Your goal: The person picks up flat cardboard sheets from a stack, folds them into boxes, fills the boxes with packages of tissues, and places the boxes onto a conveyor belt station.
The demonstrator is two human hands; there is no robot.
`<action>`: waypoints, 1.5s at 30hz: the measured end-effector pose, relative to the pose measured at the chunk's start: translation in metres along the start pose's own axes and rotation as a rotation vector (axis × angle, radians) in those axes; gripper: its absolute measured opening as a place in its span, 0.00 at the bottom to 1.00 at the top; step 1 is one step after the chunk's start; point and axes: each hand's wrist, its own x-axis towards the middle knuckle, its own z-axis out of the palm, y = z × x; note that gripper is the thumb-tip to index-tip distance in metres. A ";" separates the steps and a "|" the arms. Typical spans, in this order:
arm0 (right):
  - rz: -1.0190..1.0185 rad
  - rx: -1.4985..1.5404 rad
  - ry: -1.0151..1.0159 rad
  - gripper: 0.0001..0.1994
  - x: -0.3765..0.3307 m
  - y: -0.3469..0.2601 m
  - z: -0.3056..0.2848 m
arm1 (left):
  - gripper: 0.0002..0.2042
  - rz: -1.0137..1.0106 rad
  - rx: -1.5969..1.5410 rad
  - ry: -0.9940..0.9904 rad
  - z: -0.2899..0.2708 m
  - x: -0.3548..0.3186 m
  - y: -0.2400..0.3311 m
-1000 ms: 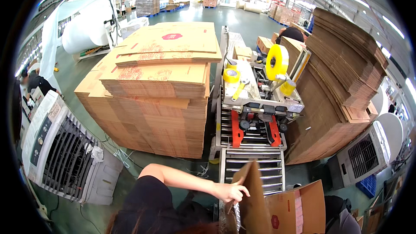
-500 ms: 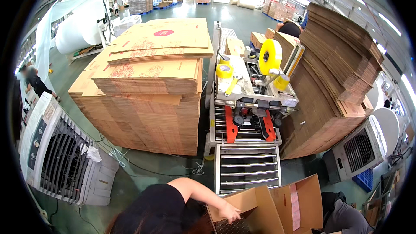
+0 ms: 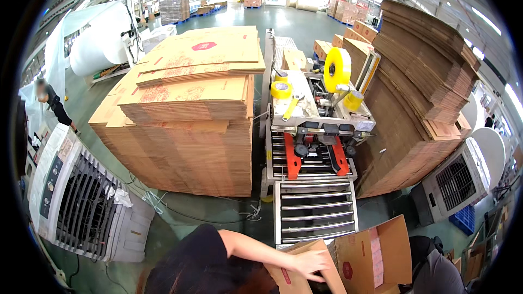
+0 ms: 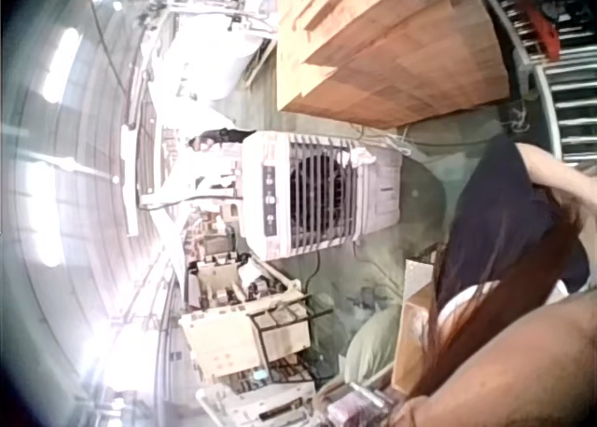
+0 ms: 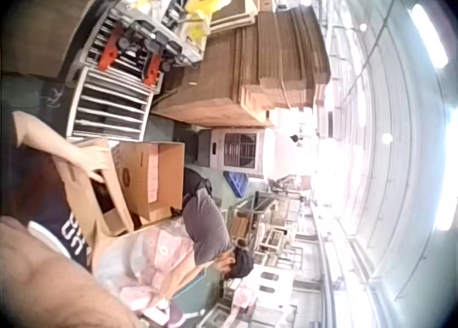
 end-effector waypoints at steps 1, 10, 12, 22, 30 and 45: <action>0.055 0.074 -0.009 0.33 0.001 0.003 -0.001 | 0.32 0.051 0.066 0.006 0.016 -0.039 -0.023; 0.450 0.212 -0.184 0.21 0.028 0.125 0.097 | 0.24 -0.984 0.043 0.144 -0.177 -0.125 -0.204; 0.410 0.573 -0.273 0.21 -0.010 0.079 0.118 | 0.27 -0.795 -0.299 0.110 -0.197 -0.100 -0.196; -0.342 0.113 -0.961 0.20 -0.051 -0.127 0.052 | 0.38 -0.992 -0.831 0.000 -0.199 -0.131 -0.220; -0.466 -0.654 -0.076 0.25 -0.017 0.034 0.131 | 0.36 -0.622 0.117 -0.532 0.002 -0.013 -0.028; 0.407 -0.695 -0.305 0.39 -0.027 0.243 0.054 | 0.16 -0.820 -0.445 -0.627 -0.064 0.000 -0.176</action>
